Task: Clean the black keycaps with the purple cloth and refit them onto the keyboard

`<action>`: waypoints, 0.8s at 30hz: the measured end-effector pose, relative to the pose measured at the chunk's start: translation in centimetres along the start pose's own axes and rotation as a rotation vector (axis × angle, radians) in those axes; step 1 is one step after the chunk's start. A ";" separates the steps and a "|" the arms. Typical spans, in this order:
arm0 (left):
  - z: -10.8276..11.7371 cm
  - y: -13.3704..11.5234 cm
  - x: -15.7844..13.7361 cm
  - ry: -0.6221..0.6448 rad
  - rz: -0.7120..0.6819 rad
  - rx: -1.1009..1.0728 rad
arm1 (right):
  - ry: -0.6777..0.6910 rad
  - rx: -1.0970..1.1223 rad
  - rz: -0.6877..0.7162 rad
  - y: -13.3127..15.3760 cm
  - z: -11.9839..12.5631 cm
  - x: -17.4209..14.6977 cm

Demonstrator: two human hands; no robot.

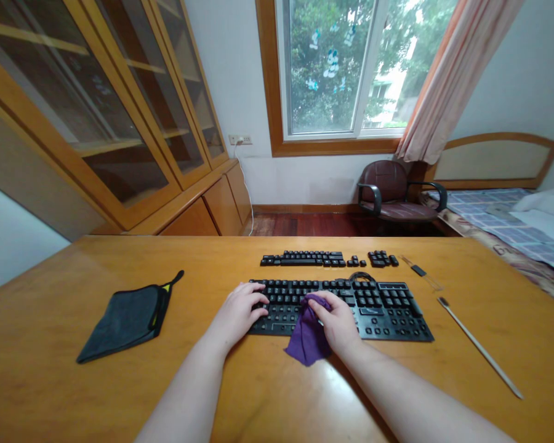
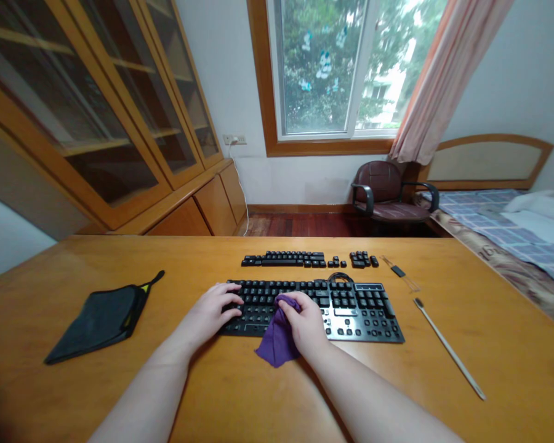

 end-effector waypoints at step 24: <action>0.1 -0.4 0.1 -0.050 -0.031 0.029 | 0.039 -0.066 0.017 0.7 -0.2 -0.2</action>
Point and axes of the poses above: each hand's wrist, its own x-axis towards the middle knuckle, its own z-axis out of the back of the hand, y = z × x, the point moved 6 cm from there along x, towards the middle knuckle, and after that the axes turned 1 degree about -x, right-handed, at the moved point
